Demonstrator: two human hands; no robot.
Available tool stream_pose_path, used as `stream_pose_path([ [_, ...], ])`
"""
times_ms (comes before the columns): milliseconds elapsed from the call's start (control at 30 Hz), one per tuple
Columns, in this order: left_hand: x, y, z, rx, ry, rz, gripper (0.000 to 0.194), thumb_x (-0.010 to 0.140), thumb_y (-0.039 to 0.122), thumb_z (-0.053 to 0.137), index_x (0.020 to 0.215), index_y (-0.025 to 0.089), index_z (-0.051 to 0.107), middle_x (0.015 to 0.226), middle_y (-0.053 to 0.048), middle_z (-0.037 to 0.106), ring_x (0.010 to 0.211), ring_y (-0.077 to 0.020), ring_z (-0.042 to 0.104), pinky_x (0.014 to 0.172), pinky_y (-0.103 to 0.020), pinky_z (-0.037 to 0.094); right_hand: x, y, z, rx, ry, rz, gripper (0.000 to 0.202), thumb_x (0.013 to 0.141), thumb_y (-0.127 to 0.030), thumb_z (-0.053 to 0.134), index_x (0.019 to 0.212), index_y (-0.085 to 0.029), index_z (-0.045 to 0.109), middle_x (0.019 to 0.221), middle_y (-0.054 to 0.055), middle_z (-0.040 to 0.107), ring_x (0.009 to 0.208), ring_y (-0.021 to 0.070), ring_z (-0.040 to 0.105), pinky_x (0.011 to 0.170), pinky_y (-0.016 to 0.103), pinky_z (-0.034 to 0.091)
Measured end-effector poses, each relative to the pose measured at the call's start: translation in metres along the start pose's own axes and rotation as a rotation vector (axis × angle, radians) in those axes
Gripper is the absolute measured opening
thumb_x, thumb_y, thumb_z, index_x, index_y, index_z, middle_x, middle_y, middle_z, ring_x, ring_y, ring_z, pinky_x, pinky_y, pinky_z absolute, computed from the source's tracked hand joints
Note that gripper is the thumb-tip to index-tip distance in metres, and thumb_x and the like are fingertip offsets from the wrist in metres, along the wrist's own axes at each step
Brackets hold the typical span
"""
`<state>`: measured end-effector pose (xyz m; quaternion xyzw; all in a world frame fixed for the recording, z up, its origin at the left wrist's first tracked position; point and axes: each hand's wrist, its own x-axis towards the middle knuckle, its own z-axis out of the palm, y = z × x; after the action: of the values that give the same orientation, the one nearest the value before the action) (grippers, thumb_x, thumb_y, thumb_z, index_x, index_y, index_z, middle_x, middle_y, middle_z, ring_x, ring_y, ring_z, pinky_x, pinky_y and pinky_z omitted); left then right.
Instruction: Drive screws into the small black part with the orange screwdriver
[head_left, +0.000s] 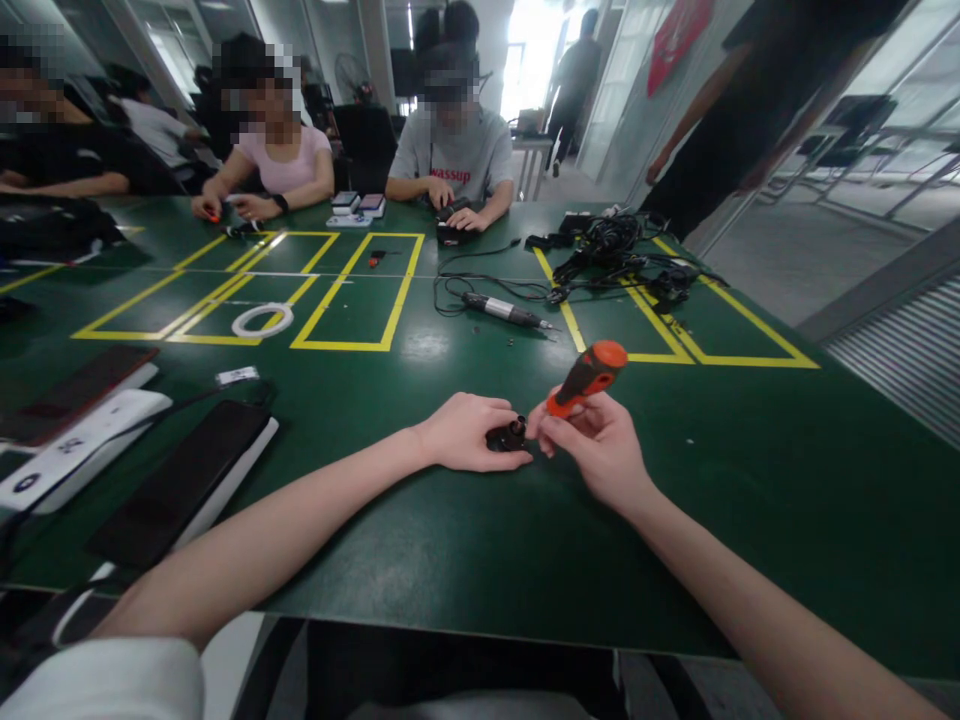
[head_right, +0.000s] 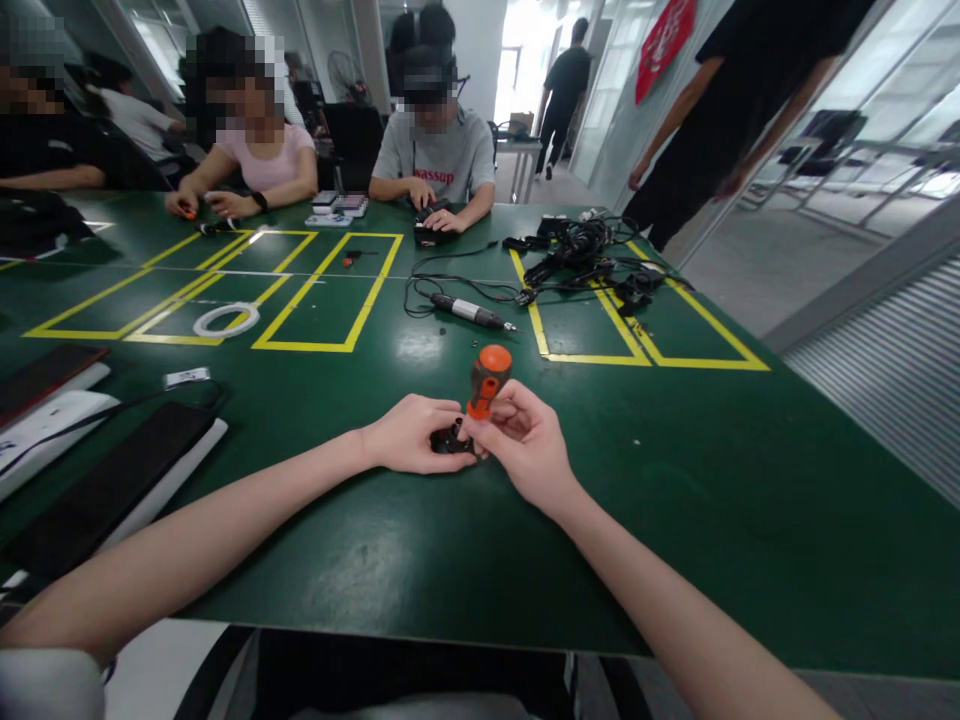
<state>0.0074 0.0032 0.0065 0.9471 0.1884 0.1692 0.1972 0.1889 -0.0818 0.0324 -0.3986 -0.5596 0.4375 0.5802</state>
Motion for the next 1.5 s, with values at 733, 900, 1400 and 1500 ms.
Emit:
stream_pose_path([
  [733, -0.0009, -0.0009, 0.0003, 0.017, 0.001, 0.012, 0.033, 0.093, 0.051, 0.065, 0.088, 0.019, 0.071, 0.083, -0.001, 0.068, 0.074, -0.0151, 0.066, 0.065, -0.025, 0.043, 0.0029, 0.0037, -0.0021, 0.017, -0.055, -0.011, 0.034, 0.09, -0.053, 0.075, 0.085, -0.02, 0.072, 0.073, 0.002, 0.067, 0.049, 0.0107, 0.054, 0.048, 0.027, 0.049],
  [900, -0.0008, -0.0008, 0.0005, 0.019, -0.007, 0.0, 0.035, 0.093, 0.052, 0.065, 0.084, 0.018, 0.067, 0.081, -0.001, 0.067, 0.07, -0.0135, 0.064, 0.063, -0.024, 0.042, 0.0013, 0.002, 0.0002, 0.087, -0.048, -0.014, 0.034, 0.086, -0.05, 0.081, 0.098, -0.022, 0.066, 0.073, -0.001, 0.071, 0.05, 0.0108, 0.058, 0.049, 0.024, 0.051],
  [1400, 0.0008, 0.0006, -0.0002, 0.014, -0.003, 0.002, 0.034, 0.093, 0.052, 0.066, 0.084, 0.019, 0.068, 0.08, -0.001, 0.067, 0.072, -0.0145, 0.065, 0.065, -0.024, 0.042, 0.0006, 0.0022, -0.0006, 0.083, -0.051, -0.037, 0.031, 0.086, -0.049, 0.082, 0.093, -0.021, 0.069, 0.071, 0.001, 0.071, 0.052, 0.0116, 0.06, 0.048, 0.024, 0.052],
  [1500, 0.0013, 0.0008, -0.0003, 0.017, -0.002, 0.008, 0.035, 0.092, 0.052, 0.067, 0.084, 0.018, 0.069, 0.076, 0.0, 0.064, 0.068, -0.0134, 0.063, 0.062, -0.024, 0.04, 0.0006, 0.0008, -0.0011, 0.032, -0.037, -0.028, 0.033, 0.085, -0.049, 0.083, 0.082, -0.021, 0.066, 0.069, 0.001, 0.07, 0.051, 0.0114, 0.059, 0.048, 0.024, 0.052],
])
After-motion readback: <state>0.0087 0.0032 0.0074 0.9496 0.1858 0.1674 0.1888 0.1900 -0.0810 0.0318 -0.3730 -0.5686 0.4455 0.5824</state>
